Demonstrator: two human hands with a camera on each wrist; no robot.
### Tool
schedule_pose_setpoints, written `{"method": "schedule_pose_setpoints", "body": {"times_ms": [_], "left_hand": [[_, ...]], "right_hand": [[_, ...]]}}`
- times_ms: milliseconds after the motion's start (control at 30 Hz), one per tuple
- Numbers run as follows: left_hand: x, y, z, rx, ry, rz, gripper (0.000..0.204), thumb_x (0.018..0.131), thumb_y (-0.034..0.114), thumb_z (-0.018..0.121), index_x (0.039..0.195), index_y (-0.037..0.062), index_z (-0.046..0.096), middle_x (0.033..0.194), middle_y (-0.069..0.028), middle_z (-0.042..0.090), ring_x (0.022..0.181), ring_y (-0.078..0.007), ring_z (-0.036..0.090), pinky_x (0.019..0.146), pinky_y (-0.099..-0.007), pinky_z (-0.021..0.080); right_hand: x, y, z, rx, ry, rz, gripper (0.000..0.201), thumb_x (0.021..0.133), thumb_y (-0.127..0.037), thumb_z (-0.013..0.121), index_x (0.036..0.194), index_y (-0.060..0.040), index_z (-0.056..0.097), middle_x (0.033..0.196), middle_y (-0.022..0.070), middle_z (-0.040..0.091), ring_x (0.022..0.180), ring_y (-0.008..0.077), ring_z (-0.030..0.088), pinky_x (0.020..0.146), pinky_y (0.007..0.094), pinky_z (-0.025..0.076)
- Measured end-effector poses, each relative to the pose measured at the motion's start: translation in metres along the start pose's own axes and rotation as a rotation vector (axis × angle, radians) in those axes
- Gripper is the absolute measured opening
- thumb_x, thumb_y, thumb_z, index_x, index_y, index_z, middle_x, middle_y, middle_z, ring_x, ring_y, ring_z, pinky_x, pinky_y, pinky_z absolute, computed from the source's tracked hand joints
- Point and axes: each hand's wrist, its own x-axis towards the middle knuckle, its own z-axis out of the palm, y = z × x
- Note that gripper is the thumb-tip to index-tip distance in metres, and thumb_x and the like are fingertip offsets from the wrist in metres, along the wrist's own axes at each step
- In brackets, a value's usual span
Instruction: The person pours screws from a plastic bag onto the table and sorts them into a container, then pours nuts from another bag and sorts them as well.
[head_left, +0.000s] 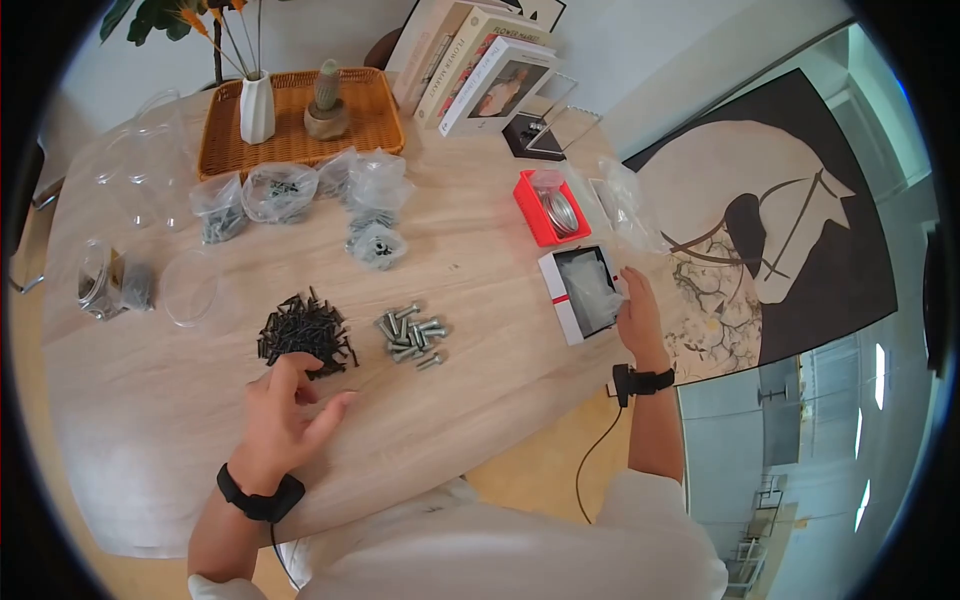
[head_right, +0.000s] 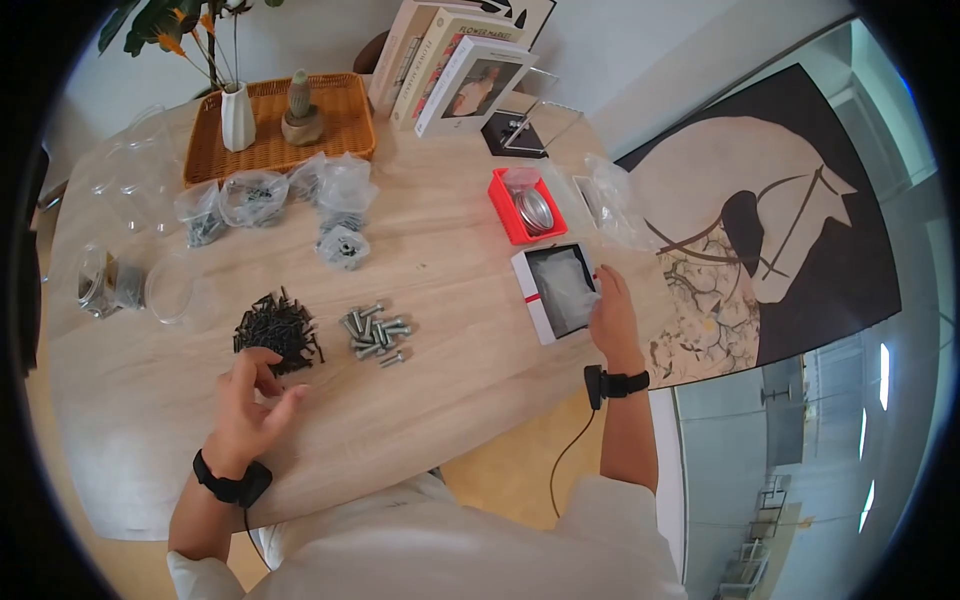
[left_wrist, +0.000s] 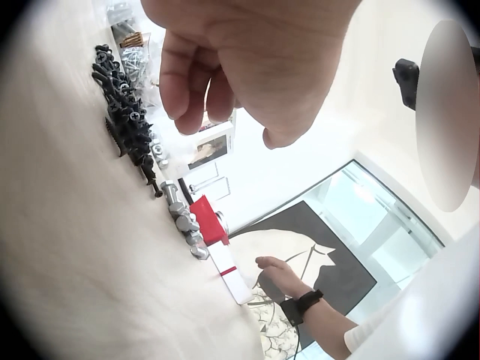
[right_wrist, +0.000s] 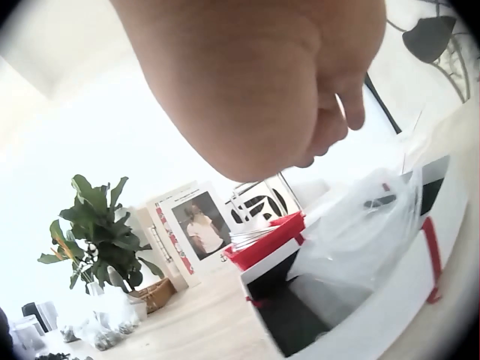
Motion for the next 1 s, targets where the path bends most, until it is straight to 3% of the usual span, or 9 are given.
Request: {"method": "schedule_pose_setpoints", "body": {"times_ms": [67, 233, 367, 467, 567, 633, 767, 933, 1000], "left_hand": [[0.002, 0.001, -0.003, 0.022, 0.014, -0.018, 0.045, 0.085, 0.022, 0.094, 0.114, 0.0038, 0.064, 0.073, -0.0089, 0.066, 0.062, -0.0222, 0.067, 0.057, -0.0346, 0.055], [-0.005, -0.003, -0.013, 0.026, 0.015, -0.054, 0.046, 0.086, 0.018, 0.092, 0.119, 0.0016, 0.065, 0.074, -0.0098, 0.066, 0.063, -0.0228, 0.067, 0.059, -0.0337, 0.055], [-0.015, -0.003, -0.02, 0.001, 0.064, -0.175, 0.038, 0.092, 0.011, 0.082, 0.122, 0.0, 0.063, 0.073, -0.0059, 0.061, 0.065, -0.0156, 0.059, 0.062, -0.0296, 0.048], [-0.031, -0.013, -0.027, 0.019, 0.109, -0.184, 0.036, 0.093, 0.011, 0.08, 0.122, -0.0004, 0.062, 0.073, -0.0033, 0.058, 0.064, -0.0134, 0.056, 0.061, -0.0285, 0.046], [-0.044, -0.017, -0.031, 0.002, 0.13, -0.309, 0.034, 0.092, 0.011, 0.081, 0.119, -0.0005, 0.063, 0.074, -0.0053, 0.061, 0.066, -0.0151, 0.059, 0.063, -0.0295, 0.047], [-0.05, -0.019, -0.032, -0.003, 0.13, -0.343, 0.033, 0.093, 0.012, 0.08, 0.118, -0.0003, 0.063, 0.073, -0.0045, 0.06, 0.065, -0.0137, 0.057, 0.062, -0.0291, 0.045], [-0.056, -0.019, -0.03, -0.067, 0.093, -0.457, 0.033, 0.095, 0.018, 0.082, 0.115, -0.0002, 0.062, 0.072, -0.0001, 0.056, 0.064, -0.0084, 0.049, 0.059, -0.0271, 0.039], [-0.06, -0.024, -0.025, -0.115, 0.152, -0.51, 0.038, 0.093, 0.021, 0.084, 0.113, -0.0009, 0.062, 0.072, 0.0024, 0.053, 0.064, -0.0062, 0.049, 0.057, -0.0251, 0.037], [-0.058, -0.022, -0.023, -0.105, 0.164, -0.513, 0.038, 0.093, 0.021, 0.085, 0.113, -0.0009, 0.061, 0.072, 0.0025, 0.054, 0.064, -0.0061, 0.049, 0.057, -0.025, 0.037]], "right_hand": [[0.004, 0.005, 0.012, 0.043, 0.018, -0.039, 0.055, 0.098, 0.0, 0.058, 0.152, 0.005, 0.051, 0.155, 0.0338, 0.053, 0.148, 0.0508, 0.047, 0.124, 0.0532, 0.041], [0.01, 0.009, 0.049, 0.053, -0.423, 0.118, 0.073, 0.111, -0.039, 0.059, 0.163, 0.0072, 0.038, 0.163, 0.0441, 0.039, 0.152, 0.0599, 0.038, 0.128, 0.0596, 0.033], [0.011, 0.005, 0.056, 0.037, -0.478, 0.168, 0.08, 0.108, -0.044, 0.062, 0.165, 0.0061, 0.037, 0.164, 0.0437, 0.039, 0.156, 0.059, 0.035, 0.131, 0.0593, 0.03], [0.023, -0.004, 0.01, -0.073, -0.481, 0.062, 0.081, 0.105, -0.045, 0.066, 0.163, 0.0064, 0.041, 0.165, 0.0412, 0.04, 0.157, 0.0552, 0.036, 0.131, 0.0565, 0.03], [0.085, -0.005, -0.037, 0.213, -0.304, 0.321, 0.058, 0.1, -0.031, 0.075, 0.146, 0.0011, 0.064, 0.142, 0.0271, 0.069, 0.134, 0.0409, 0.066, 0.114, 0.0469, 0.052], [0.138, 0.042, -0.018, 0.136, -0.055, 0.236, 0.042, 0.097, -0.023, 0.077, 0.132, -0.0013, 0.072, 0.117, 0.0217, 0.079, 0.111, 0.0377, 0.076, 0.098, 0.0459, 0.059], [0.211, 0.143, 0.058, 0.047, -0.045, 0.258, 0.042, 0.089, -0.028, 0.08, 0.122, -0.002, 0.076, 0.108, 0.0215, 0.081, 0.105, 0.0378, 0.078, 0.095, 0.0473, 0.06], [0.238, 0.148, 0.095, 0.059, -0.168, 0.339, 0.051, 0.083, -0.041, 0.084, 0.116, -0.002, 0.081, 0.11, 0.0232, 0.08, 0.107, 0.0382, 0.077, 0.097, 0.0478, 0.059], [0.235, 0.152, 0.113, -0.102, -0.016, 0.302, 0.05, 0.082, -0.046, 0.085, 0.104, -0.0017, 0.084, 0.108, 0.0238, 0.08, 0.104, 0.0403, 0.076, 0.096, 0.0473, 0.059]]}}
